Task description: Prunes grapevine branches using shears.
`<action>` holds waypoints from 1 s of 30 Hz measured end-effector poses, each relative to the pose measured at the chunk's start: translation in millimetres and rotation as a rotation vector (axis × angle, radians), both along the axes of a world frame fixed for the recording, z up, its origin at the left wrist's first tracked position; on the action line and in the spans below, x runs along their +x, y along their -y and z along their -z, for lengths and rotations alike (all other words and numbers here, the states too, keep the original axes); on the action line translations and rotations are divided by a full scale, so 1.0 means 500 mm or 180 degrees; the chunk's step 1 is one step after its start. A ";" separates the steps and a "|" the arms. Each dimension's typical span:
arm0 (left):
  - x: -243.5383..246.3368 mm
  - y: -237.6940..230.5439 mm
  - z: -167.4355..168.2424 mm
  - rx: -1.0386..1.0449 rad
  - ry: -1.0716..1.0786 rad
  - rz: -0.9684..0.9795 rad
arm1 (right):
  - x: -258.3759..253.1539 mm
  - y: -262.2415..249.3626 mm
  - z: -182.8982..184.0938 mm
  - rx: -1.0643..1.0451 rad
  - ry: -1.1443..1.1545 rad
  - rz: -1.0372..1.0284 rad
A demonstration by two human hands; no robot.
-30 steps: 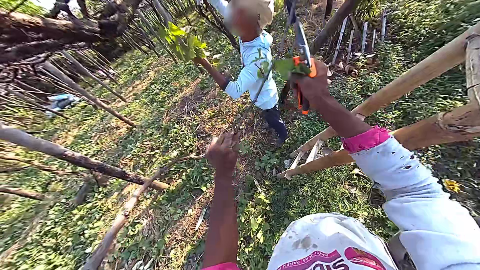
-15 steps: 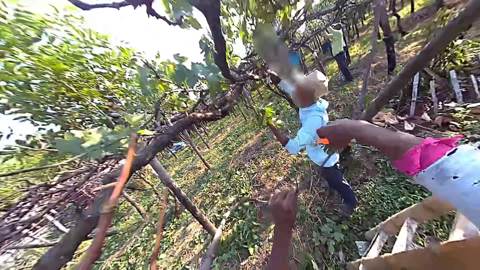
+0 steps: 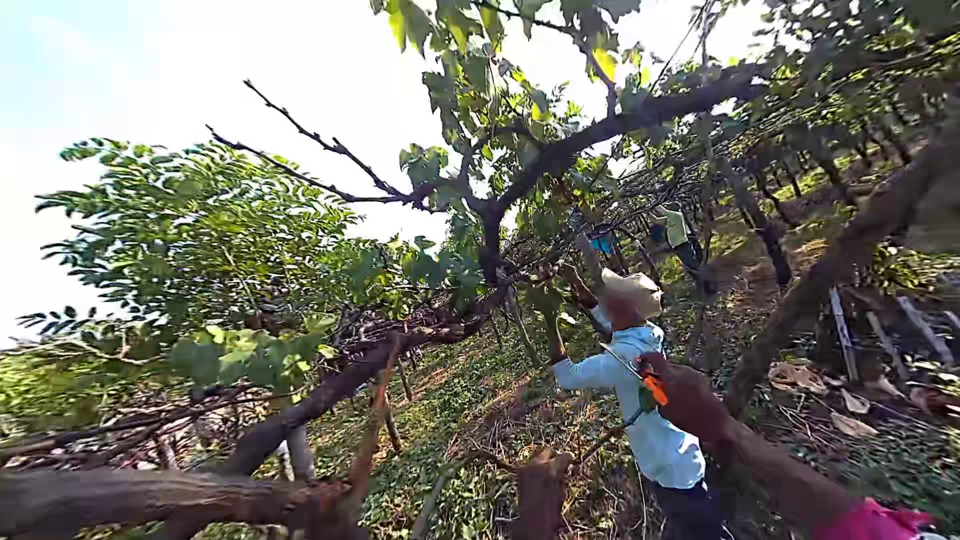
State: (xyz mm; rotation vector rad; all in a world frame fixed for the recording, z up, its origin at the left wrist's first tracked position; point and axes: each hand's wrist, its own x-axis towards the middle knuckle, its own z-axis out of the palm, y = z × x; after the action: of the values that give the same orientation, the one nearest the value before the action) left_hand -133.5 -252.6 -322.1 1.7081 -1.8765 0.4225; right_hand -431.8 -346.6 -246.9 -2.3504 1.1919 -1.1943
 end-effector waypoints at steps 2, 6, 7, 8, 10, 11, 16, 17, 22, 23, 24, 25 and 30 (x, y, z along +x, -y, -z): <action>0.017 0.023 -0.040 -0.0188 0.0020 0.0151 | -0.007 0.003 0.009 -0.0064 0.0397 -0.0268; 0.057 0.068 -0.087 -0.0977 -0.0433 0.0816 | -0.010 -0.018 0.041 -0.0313 0.1566 -0.0387; 0.062 0.070 -0.098 -0.1235 -0.0464 0.0801 | -0.018 -0.033 0.041 -0.0233 0.1616 -0.0367; 0.061 0.069 -0.110 -0.1456 -0.0396 0.0775 | -0.028 -0.044 0.040 -0.0183 0.1561 -0.0336; 0.022 0.056 -0.139 -0.1651 -0.0237 0.0872 | -0.047 -0.055 0.040 -0.0089 0.1284 -0.0248; -0.018 0.048 -0.157 -0.1696 -0.0209 0.1012 | -0.056 -0.062 0.037 0.0023 0.1116 -0.0200; -0.275 -0.014 -0.405 -0.2397 -0.0457 0.2437 | -0.090 -0.123 -0.012 -0.0093 0.1007 0.0001; -0.319 -0.027 -0.474 -0.2720 -0.0482 0.2518 | -0.101 -0.136 -0.024 -0.0281 0.1093 0.0032; -0.475 -0.001 -0.835 -0.2887 -0.1958 0.2905 | -0.192 -0.193 -0.142 -0.1187 0.1142 0.0024; -0.491 0.006 -0.898 -0.2511 -0.2438 0.2891 | -0.215 -0.211 -0.181 -0.1381 0.1050 0.0069; -0.501 0.008 -0.950 -0.2086 -0.2826 0.2977 | -0.239 -0.232 -0.224 -0.1580 0.0927 0.0161; -0.510 0.007 -0.990 -0.1678 -0.3110 0.3100 | -0.261 -0.256 -0.266 -0.1757 0.0813 0.0310; -0.532 0.052 -1.040 -0.0539 -0.3327 0.4185 | -0.329 -0.356 -0.455 -0.2570 0.0006 0.0710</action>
State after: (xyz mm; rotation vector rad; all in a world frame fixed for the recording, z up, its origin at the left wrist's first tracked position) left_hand -399.7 -278.4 197.7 0.1541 -1.5776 -0.6841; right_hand -596.5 -168.8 -19.6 -2.7811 1.1273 -2.0612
